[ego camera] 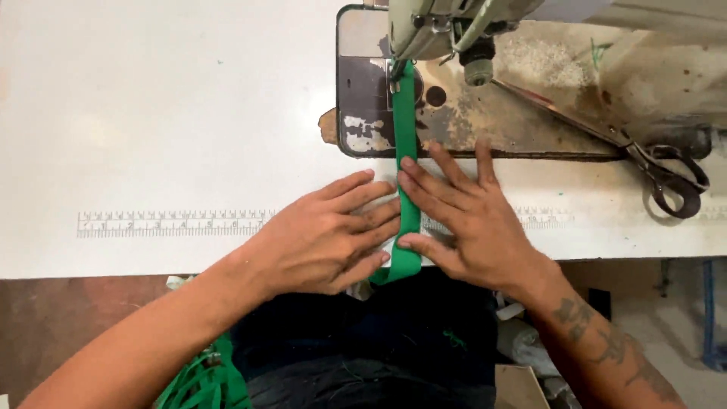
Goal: Sewing green fabric strips using an industrial sewing machine in a factory setting.
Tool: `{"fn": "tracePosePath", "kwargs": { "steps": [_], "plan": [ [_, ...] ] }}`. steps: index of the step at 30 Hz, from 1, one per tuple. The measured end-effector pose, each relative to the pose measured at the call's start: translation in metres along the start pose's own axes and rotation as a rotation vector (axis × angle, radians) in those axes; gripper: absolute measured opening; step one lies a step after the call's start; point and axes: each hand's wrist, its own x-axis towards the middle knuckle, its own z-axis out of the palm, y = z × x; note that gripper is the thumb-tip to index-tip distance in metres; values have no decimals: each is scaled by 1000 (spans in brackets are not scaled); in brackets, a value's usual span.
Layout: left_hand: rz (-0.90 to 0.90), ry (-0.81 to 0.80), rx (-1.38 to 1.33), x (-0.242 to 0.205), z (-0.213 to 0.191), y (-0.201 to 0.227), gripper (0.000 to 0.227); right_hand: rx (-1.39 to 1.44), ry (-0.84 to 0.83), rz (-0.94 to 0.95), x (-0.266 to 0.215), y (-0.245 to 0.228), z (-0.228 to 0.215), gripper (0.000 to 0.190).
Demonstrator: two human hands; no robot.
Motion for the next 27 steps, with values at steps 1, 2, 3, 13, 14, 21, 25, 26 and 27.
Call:
{"fn": "tracePosePath", "kwargs": {
  "steps": [1,2,3,13,14,21,25,26,27],
  "plan": [
    [-8,-24,-19,0,-1,1,56,17,26,15,-1,-5,-2,88],
    [-18,-48,-36,0,-3,1,57,35,53,27,-1,-10,-3,85],
    [-21,-45,-38,0,-5,1,57,35,49,25,-4,-13,-3,85],
    [24,-46,49,12,-10,-44,50,-11,38,31,21,28,-7,96],
    [29,-84,60,13,-10,-48,52,-12,36,48,22,30,-6,96],
    [24,-8,10,16,-3,-74,46,26,20,77,31,45,-1,95],
    [14,-2,27,18,-2,-77,46,-18,-16,108,35,41,1,87],
    [19,32,28,19,-4,-78,43,-42,-8,115,36,39,1,83],
    [29,32,48,19,-3,-73,43,-52,12,111,29,7,-4,83]
  ]
}}
